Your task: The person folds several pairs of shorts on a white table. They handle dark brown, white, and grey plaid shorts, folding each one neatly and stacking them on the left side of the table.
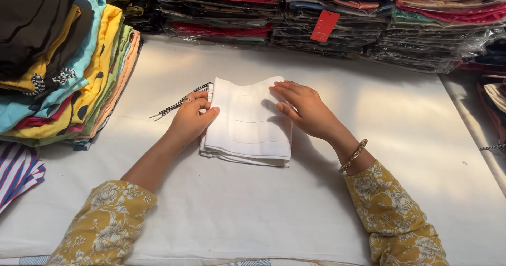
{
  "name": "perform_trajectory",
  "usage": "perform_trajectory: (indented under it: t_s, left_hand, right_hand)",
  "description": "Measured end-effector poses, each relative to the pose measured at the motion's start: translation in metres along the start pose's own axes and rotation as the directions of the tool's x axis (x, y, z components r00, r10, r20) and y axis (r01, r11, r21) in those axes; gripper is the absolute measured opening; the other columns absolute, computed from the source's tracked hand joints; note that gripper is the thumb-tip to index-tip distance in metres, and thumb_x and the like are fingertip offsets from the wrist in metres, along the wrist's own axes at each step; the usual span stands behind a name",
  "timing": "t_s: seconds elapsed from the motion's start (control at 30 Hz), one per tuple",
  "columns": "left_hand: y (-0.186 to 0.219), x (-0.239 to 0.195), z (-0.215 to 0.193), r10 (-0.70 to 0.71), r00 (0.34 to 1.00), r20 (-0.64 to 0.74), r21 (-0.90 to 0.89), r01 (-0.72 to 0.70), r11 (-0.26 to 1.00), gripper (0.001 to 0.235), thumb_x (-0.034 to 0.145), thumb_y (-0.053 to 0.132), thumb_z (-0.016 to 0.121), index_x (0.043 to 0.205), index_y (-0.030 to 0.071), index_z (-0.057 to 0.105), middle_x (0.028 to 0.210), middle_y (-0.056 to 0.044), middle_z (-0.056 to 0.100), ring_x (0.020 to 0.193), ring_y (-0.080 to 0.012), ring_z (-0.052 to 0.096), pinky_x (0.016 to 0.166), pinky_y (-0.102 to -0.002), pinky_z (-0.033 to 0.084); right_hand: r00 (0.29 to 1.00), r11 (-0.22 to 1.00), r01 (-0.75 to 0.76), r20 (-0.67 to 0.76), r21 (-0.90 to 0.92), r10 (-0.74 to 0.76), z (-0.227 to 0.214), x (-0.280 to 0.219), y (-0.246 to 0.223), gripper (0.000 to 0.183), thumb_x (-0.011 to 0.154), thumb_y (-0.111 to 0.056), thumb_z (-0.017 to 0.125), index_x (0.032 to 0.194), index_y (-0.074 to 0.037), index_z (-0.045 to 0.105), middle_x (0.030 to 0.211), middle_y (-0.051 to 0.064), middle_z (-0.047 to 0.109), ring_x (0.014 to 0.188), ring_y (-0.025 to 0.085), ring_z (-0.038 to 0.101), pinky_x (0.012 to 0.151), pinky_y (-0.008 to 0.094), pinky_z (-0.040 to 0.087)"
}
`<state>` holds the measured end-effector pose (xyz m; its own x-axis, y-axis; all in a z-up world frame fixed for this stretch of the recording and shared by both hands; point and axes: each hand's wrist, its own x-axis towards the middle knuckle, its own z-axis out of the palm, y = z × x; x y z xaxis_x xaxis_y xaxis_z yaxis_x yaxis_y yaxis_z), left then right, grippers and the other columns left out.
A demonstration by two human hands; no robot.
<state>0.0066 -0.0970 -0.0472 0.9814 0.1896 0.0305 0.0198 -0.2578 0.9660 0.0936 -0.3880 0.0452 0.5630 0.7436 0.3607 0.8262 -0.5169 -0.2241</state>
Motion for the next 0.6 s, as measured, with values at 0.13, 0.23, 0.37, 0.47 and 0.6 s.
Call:
perform_trajectory:
  t_s: [0.13,0.23,0.37,0.47,0.6]
  left_hand:
    - [0.007,-0.007,-0.003,-0.058,0.998,0.023,0.012,0.058,0.998,0.026,0.093,0.022,0.065,0.090,-0.004,0.063,0.143,-0.008,0.048,0.080,-0.0160,0.062,0.069,-0.032,0.056]
    - [0.003,-0.007,-0.005,-0.062,0.997,0.040,0.006,0.062,0.998,0.026,0.093,0.022,0.064,0.092,-0.004,0.063,0.143,-0.007,0.048,0.079,-0.0141,0.062,0.069,-0.032,0.056]
    - [0.006,-0.010,-0.004,-0.046,0.998,0.043,0.022,0.045,0.999,0.026,0.094,0.022,0.064,0.094,-0.004,0.063,0.143,-0.007,0.048,0.079,-0.0122,0.063,0.070,-0.031,0.055]
    - [0.002,-0.009,-0.004,-0.056,0.998,0.028,0.041,0.055,0.998,0.026,0.094,0.022,0.063,0.095,-0.004,0.063,0.144,-0.006,0.048,0.076,-0.0116,0.061,0.068,-0.031,0.054]
    - [-0.014,-0.007,-0.004,0.006,1.000,-0.003,0.084,-0.006,0.996,0.026,0.096,0.024,0.063,0.098,-0.002,0.062,0.142,-0.007,0.051,0.075,-0.0117,0.057,0.074,-0.030,0.052]
  right_hand:
    - [0.968,0.994,0.092,0.241,-0.063,-0.074,0.020,-0.005,0.020,0.045,0.105,-0.029,0.055,0.145,-0.008,0.056,0.147,0.020,0.053,0.138,0.038,0.049,0.108,0.056,0.037]
    - [0.906,0.882,-0.421,0.145,0.212,0.397,-0.023,0.003,0.016,0.040,0.109,-0.031,0.047,0.144,-0.014,0.057,0.149,0.009,0.061,0.134,0.022,0.060,0.114,0.041,0.049]
    - [0.872,0.709,-0.485,0.223,0.512,0.435,-0.022,-0.006,0.046,0.048,0.101,-0.032,0.057,0.143,-0.010,0.053,0.142,0.015,0.064,0.135,0.025,0.060,0.114,0.044,0.047]
    - [0.894,0.633,-0.443,0.370,0.635,0.254,-0.005,-0.008,0.054,0.067,0.097,-0.031,0.066,0.152,-0.012,0.035,0.136,0.008,0.057,0.129,0.017,0.052,0.104,0.035,0.042]
    - [0.889,0.645,-0.444,0.394,0.622,0.232,-0.003,-0.007,0.058,0.064,0.090,-0.027,0.078,0.143,-0.008,0.048,0.091,0.003,0.059,0.088,0.013,0.057,0.083,0.029,0.048]
